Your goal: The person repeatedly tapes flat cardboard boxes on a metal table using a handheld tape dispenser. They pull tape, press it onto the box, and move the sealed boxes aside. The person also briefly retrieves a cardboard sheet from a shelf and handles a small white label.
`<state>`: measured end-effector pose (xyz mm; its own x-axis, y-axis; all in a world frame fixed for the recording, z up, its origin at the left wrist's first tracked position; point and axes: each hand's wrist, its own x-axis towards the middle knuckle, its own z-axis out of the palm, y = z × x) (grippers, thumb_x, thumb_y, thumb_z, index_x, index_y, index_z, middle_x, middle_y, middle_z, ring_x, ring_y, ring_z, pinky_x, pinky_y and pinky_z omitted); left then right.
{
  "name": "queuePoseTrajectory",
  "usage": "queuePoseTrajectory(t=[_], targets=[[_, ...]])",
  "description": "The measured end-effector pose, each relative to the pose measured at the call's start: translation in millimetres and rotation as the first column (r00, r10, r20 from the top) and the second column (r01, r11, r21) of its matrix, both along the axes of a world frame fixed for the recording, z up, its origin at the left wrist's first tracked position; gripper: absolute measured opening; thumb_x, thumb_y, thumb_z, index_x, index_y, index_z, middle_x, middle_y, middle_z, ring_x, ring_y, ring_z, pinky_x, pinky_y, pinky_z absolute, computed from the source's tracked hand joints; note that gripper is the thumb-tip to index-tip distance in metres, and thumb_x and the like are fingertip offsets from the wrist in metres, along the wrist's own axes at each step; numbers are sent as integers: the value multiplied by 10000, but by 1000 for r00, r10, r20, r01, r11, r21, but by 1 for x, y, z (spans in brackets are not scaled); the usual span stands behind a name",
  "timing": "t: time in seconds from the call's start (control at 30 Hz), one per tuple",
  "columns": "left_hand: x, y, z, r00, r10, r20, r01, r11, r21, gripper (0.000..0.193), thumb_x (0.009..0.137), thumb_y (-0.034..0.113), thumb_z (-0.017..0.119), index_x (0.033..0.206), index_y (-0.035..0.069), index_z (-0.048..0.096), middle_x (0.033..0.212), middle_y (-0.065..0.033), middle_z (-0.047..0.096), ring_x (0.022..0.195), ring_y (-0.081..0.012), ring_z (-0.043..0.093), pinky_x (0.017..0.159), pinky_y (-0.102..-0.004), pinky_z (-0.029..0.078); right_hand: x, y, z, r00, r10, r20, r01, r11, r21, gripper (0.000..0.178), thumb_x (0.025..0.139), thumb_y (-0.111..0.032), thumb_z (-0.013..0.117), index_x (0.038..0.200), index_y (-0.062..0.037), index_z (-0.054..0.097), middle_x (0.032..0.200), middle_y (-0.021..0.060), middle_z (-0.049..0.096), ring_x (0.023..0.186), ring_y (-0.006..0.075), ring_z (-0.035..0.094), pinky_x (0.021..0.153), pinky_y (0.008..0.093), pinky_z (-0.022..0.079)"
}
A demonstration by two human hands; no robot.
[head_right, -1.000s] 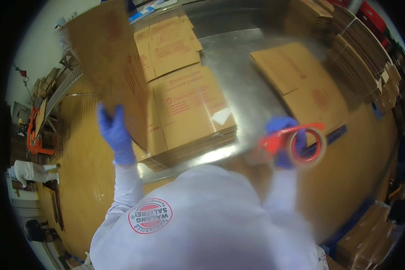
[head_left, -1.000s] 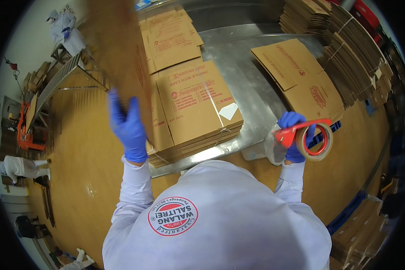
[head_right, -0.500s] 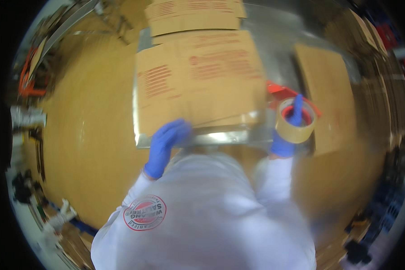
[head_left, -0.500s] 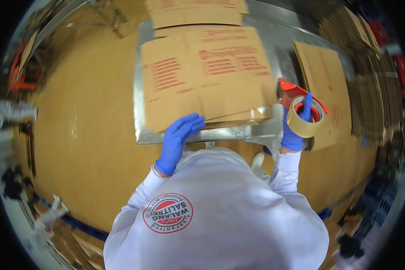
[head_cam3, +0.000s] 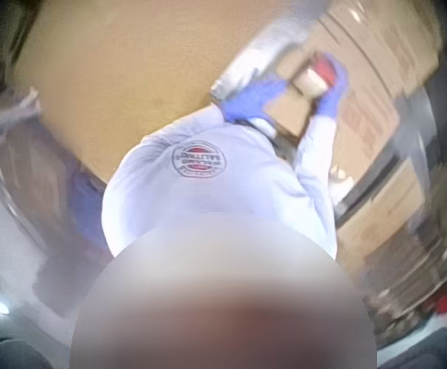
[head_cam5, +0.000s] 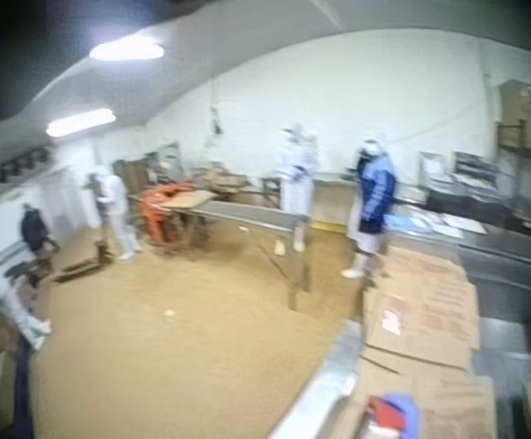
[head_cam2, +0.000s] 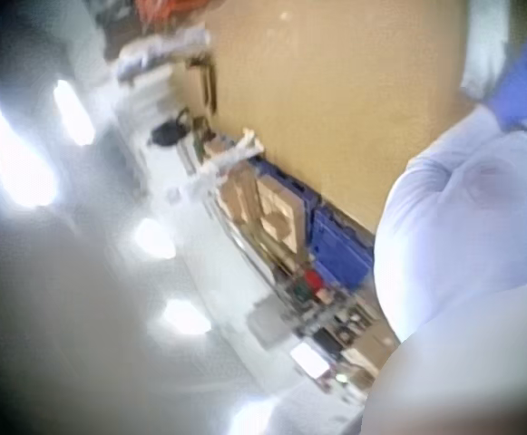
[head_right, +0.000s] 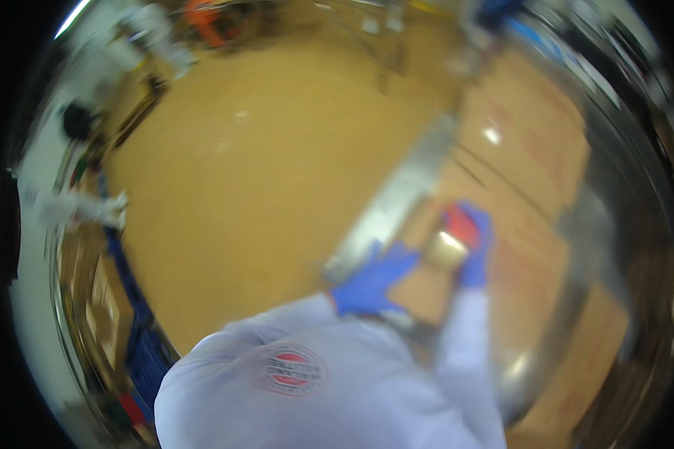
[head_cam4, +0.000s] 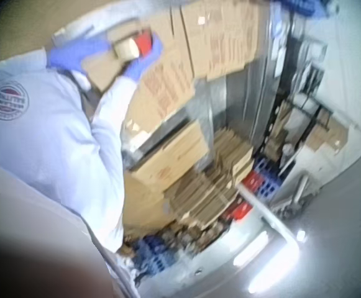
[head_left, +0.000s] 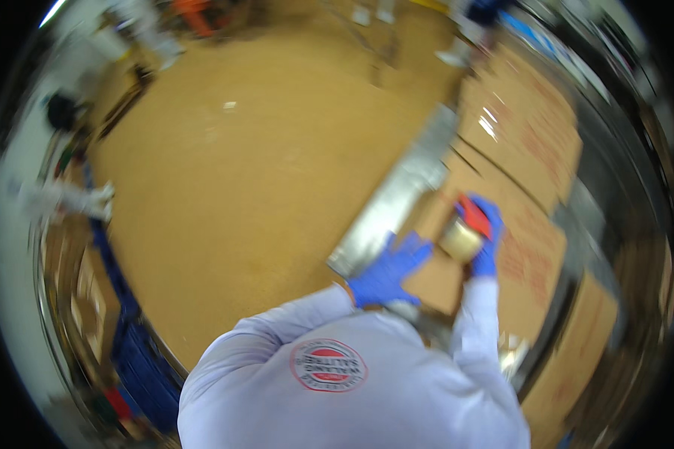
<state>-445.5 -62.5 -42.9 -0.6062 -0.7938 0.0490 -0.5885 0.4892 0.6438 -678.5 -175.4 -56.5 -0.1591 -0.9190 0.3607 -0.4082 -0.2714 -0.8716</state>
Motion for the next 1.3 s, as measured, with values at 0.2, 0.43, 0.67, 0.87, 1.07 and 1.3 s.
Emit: queuePoseTrajectory(t=[0.2, 0.43, 0.67, 0.87, 1.07, 1.3], targets=[[-13, 34, 14, 999, 20, 29, -18, 998, -52, 1086, 714, 626, 683, 1516, 68, 209, 1582, -95, 200, 1479, -315, 89, 1125, -644, -17, -36, 15, 14, 887, 79, 455, -158, 978, 137, 271, 763, -21, 766, 1016, 2, 674, 1022, 118, 663, 915, 209, 648, 837, 316, 524], [-20, 36, 9, 987, 39, 158, -28, 997, -72, 1101, 683, 676, 670, 1505, 78, 247, 1567, -72, 250, 1479, -311, 91, 1105, -682, -29, -3, 165, 35, 984, 83, -159, -57, 985, 163, 270, 690, -163, 824, 912, -75, 697, 882, 97, 681, 836, 235, 658, 772, 358, 526], [-29, 35, 10, 966, 23, 257, 4, 995, -103, 1075, 681, 716, 642, 1483, 81, 310, 1545, -55, 301, 1472, -323, 116, 1093, -705, -14, -36, 131, -4, 818, -190, 544, -135, 855, 501, 116, 795, -82, 719, 889, -38, 666, 819, 96, 667, 738, 242, 666, 661, 371, 553], [-32, 32, -2, 970, 35, 240, 18, 976, -217, 1035, 680, 771, 591, 1484, 172, 337, 1543, -43, 316, 1467, -356, 97, 1064, -714, -97, -45, 61, -40, 348, -97, 933, -752, 565, 339, 361, 1018, -319, 350, 1204, -70, 535, 968, 141, 667, 823, 307, 658, 749, 437, 551], [-19, 4, 28, 966, 97, 239, -28, 960, -278, 1065, 599, 660, 748, 1439, 97, 413, 1468, -112, 430, 1439, -399, 185, 1077, -709, -65, -43, 114, 11, 332, 490, 806, -721, 683, -119, 465, 993, -373, 394, 1290, -27, 486, 1121, 195, 625, 1009, 336, 626, 870, 475, 533], [-94, -142, 63, 829, -72, 554, 206, 961, -183, 1136, 522, 666, 779, 1451, 131, 401, 1457, -45, 464, 1428, -360, 254, 1085, -714, -27, -99, 210, 76, 960, 161, 230, -184, 980, 80, 127, 806, -129, 705, 927, -105, 680, 880, 87, 670, 826, 253, 650, 716, 364, 532]])
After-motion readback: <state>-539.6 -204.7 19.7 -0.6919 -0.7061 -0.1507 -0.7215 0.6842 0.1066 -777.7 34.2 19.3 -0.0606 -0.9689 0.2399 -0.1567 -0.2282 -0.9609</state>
